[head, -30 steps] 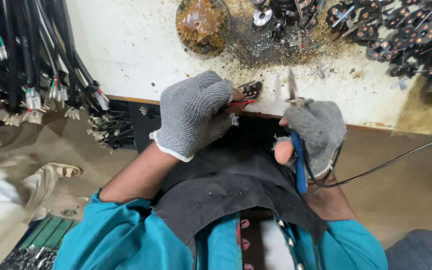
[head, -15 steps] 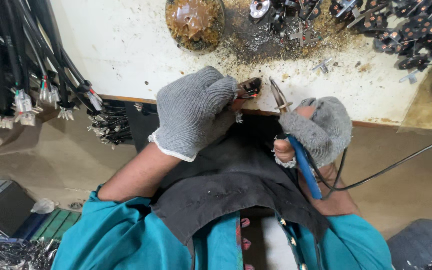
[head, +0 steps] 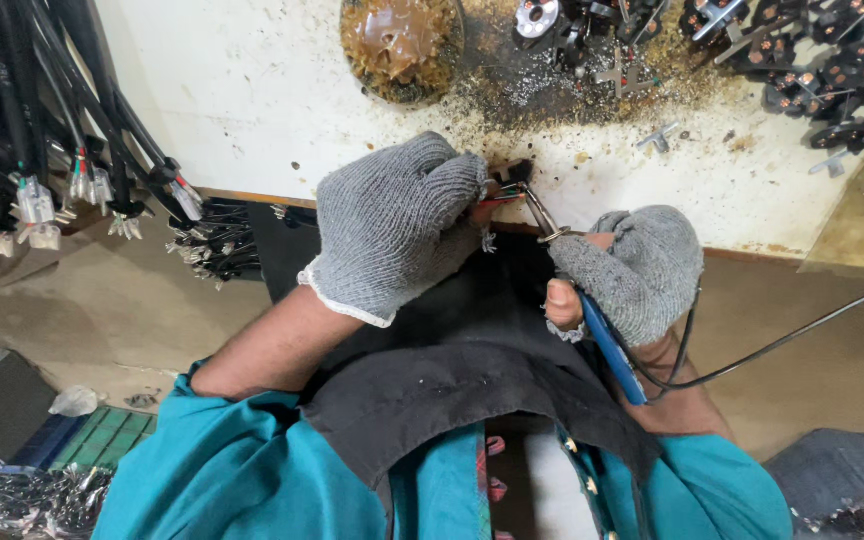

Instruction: The person solders wires to electrical plug connectors at a workbench. They hold a wire and plug in one hand, apply a soldering iron with the other, dip the wired plug into a flux container, and set finished plugs aside with a pile of completed connectors on the bench.

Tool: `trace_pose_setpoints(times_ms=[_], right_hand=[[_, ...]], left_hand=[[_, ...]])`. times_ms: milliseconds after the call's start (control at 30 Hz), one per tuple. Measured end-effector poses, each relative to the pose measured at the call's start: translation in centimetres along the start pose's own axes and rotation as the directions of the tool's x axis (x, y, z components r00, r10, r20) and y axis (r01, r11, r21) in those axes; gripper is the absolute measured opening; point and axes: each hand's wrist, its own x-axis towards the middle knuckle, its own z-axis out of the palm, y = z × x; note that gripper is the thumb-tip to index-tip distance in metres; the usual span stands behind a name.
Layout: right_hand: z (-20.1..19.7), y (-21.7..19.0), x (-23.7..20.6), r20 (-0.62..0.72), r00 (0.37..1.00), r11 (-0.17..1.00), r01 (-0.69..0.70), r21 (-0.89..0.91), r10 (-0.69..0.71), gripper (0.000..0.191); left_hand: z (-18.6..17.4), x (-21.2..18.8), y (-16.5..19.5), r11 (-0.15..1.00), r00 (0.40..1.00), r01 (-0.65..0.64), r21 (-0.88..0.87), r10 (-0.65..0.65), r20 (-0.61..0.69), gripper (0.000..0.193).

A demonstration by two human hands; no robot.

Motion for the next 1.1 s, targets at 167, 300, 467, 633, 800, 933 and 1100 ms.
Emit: trace_pose_setpoints(times_ms=[167,300,467,633,800,933,1100], right_hand=[[0.2,0.5,-0.1,0.15,0.987,0.99,0.082,-0.115,-0.065,0.02],[0.2,0.5,-0.4,0.217,0.976,0.998,0.016,-0.068,0.0,0.015],[0.2,-0.3,0.2,0.256,0.949,0.983,-0.168,-0.073,0.181,0.015],[-0.4,-1.5,2.0,0.477,0.529,0.418,-0.848,0.326,0.701,0.027],[-0.6,-1.5,2.6,0.264,0.812,0.74,-0.583,0.335,0.52,0.026],[0.1,-1.8,1.3,0.368,0.802,0.831,-0.543,0.121,0.471,0.023],[0.3,-0.7,0.0,-0.03,0.94,0.859,-0.297,0.417,0.34,0.022]], left_hand=[[0.1,0.0,-0.2,1.0,1.0,-0.008,0.022,0.008,0.015,0.026],[0.1,0.1,-0.2,1.0,1.0,-0.011,0.0,0.011,0.015,0.024],[0.0,0.2,-0.3,0.999,1.0,-0.028,-0.018,0.028,0.0,0.025],[0.0,0.2,-0.3,1.0,0.999,-0.02,0.006,0.02,0.026,0.028],[-0.1,0.1,-0.3,1.0,1.0,-0.024,-0.018,0.025,0.015,0.026],[0.0,0.1,-0.3,1.0,1.0,-0.024,-0.008,0.024,0.013,0.026],[0.2,0.1,-0.4,1.0,0.999,-0.017,-0.013,0.017,0.039,0.027]])
